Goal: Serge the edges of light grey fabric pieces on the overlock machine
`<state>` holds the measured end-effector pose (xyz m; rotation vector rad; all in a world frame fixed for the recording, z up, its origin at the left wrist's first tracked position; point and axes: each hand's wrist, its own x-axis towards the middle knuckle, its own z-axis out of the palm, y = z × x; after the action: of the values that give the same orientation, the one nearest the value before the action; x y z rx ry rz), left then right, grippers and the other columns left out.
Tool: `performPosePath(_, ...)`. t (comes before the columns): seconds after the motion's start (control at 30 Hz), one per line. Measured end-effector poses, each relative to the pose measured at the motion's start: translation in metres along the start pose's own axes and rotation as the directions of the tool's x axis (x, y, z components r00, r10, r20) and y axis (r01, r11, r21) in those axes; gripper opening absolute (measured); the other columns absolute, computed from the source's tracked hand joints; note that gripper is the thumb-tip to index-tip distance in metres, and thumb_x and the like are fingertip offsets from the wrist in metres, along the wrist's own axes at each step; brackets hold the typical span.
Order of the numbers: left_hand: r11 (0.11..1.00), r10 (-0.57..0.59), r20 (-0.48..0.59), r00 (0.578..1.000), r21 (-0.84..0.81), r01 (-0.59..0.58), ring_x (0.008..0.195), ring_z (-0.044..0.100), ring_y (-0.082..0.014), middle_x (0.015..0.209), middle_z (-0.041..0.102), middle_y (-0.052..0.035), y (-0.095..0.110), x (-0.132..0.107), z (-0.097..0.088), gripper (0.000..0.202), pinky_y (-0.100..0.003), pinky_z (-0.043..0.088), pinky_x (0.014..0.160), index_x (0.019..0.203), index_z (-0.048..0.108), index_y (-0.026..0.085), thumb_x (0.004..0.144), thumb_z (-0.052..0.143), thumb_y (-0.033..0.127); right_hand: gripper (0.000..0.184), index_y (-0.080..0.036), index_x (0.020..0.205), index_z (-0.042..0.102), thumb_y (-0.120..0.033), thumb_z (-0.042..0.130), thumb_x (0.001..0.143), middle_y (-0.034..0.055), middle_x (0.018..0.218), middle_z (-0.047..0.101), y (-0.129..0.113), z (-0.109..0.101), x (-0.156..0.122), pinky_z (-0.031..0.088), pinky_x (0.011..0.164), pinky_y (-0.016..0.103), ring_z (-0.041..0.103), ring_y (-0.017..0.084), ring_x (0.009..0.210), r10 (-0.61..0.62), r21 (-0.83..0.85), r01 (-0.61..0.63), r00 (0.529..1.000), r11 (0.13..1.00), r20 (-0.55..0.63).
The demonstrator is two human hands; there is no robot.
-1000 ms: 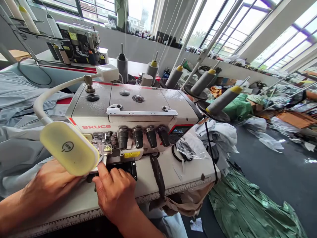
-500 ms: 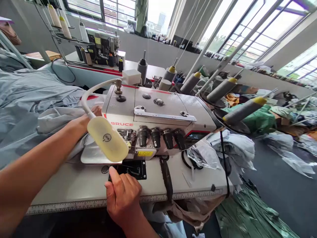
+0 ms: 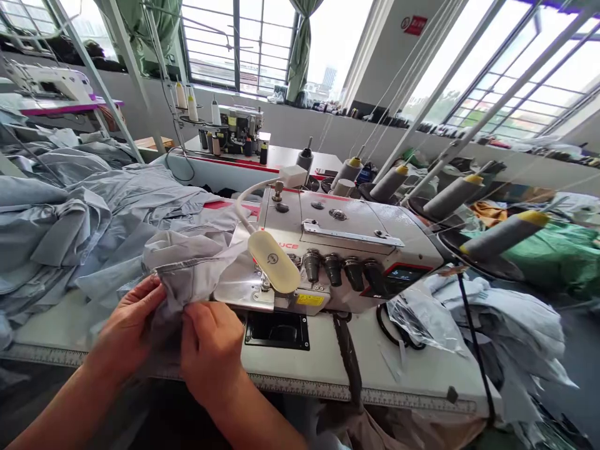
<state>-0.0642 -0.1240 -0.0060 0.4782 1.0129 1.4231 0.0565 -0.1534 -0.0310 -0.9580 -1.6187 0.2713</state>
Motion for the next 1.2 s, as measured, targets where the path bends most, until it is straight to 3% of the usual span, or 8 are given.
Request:
performPosePath(0.17,0.987,0.115,0.101,0.988,0.1,-0.125,0.071,0.057,-0.0107,0.08,0.064,0.0004,0.005,-0.013,-0.021,0.038,-0.015,0.049,0.065,0.077,0.063,0.017,0.055,0.087,0.038,0.01,-0.021,0.088,0.058,-0.014,0.052,0.091,0.0045,0.095,0.063,-0.007,-0.019,-0.011,0.044,0.08,0.03,0.057,0.018,0.09,0.21,0.366,-0.229,0.973,0.902,0.09)
performPosePath(0.27,0.909,0.154,0.233,0.96,0.347,-0.23,0.062,0.046,-0.0072,0.071,0.056,0.0028,0.011,-0.024,-0.03,0.031,-0.011,0.041,0.056,0.08,0.063,0.019,0.071,0.075,0.046,0.013,-0.021,0.083,0.052,-0.029,0.054,0.093,-0.0011,0.075,0.052,-0.011,-0.037,-0.016,0.04,0.063,0.022,0.047,0.012,0.068,0.522,0.662,-0.522,0.823,0.537,0.226)
performPosePath(0.33,0.835,0.013,0.374,0.927,0.505,-0.216,0.059,0.04,-0.0073,0.066,0.05,0.0029,0.017,-0.028,-0.033,0.032,-0.012,0.036,0.051,0.078,0.062,0.018,0.077,0.068,0.05,0.021,-0.02,0.079,0.05,-0.034,0.06,0.089,-0.0048,0.063,0.041,-0.012,-0.047,-0.015,0.031,0.052,0.018,0.035,0.009,0.055,0.646,0.731,-0.604,0.702,0.317,0.3)
performPosePath(0.4,0.795,-0.259,0.514,0.818,0.594,-0.121,0.06,0.04,-0.0085,0.067,0.049,0.0017,0.021,-0.028,-0.035,0.037,-0.014,0.035,0.051,0.077,0.061,0.016,0.079,0.063,0.053,0.025,-0.018,0.075,0.049,-0.035,0.066,0.084,-0.0055,0.061,0.039,-0.011,-0.055,-0.012,0.027,0.049,0.017,0.029,0.008,0.053,0.699,0.729,-0.641,0.635,0.239,0.329)
performPosePath(0.53,0.741,-0.609,0.551,0.571,0.652,0.161,0.062,0.043,-0.0092,0.072,0.051,-0.0005,0.021,-0.024,-0.039,0.039,-0.016,0.036,0.054,0.084,0.061,0.013,0.077,0.067,0.051,0.028,-0.017,0.07,0.048,-0.033,0.069,0.079,-0.0056,0.06,0.037,-0.003,-0.061,-0.012,0.024,0.048,0.017,0.026,0.008,0.053,0.722,0.671,-0.708,0.58,0.218,0.377)
performPosePath(0.73,0.758,-0.639,0.517,0.57,0.55,0.351,0.072,0.053,-0.0122,0.083,0.059,-0.003,0.017,-0.028,-0.037,0.033,-0.017,0.043,0.063,0.097,0.065,0.016,0.077,0.07,0.042,0.038,-0.016,0.076,0.054,-0.052,0.068,0.077,-0.0045,0.063,0.04,0.009,-0.07,-0.023,0.023,0.048,0.019,0.028,0.009,0.055,0.646,0.525,-0.783,0.595,0.333,0.479)
performPosePath(0.93,0.74,-0.654,0.501,0.567,0.578,0.343,0.082,0.058,-0.0156,0.091,0.065,-0.0041,0.017,-0.03,-0.028,0.039,-0.019,0.045,0.071,0.11,0.066,0.02,0.078,0.069,0.043,0.03,-0.014,0.06,0.057,-0.034,0.08,0.06,-0.0058,0.053,0.039,0.01,-0.084,-0.019,0.021,0.047,0.02,0.028,0.007,0.05,0.617,0.264,-0.918,0.395,0.296,0.681)
performPosePath(1.2,0.694,-0.698,0.494,0.519,0.648,0.316,0.066,0.048,-0.0109,0.077,0.058,-0.0019,0.001,-0.025,-0.025,0.037,-0.016,0.036,0.057,0.09,0.066,0.014,0.07,0.075,0.043,0.023,-0.016,0.058,0.052,-0.028,0.072,0.058,-0.0064,0.051,0.037,0.018,-0.088,-0.022,0.018,0.047,0.021,0.027,0.007,0.049,0.661,0.29,-0.93,0.364,0.224,0.656)
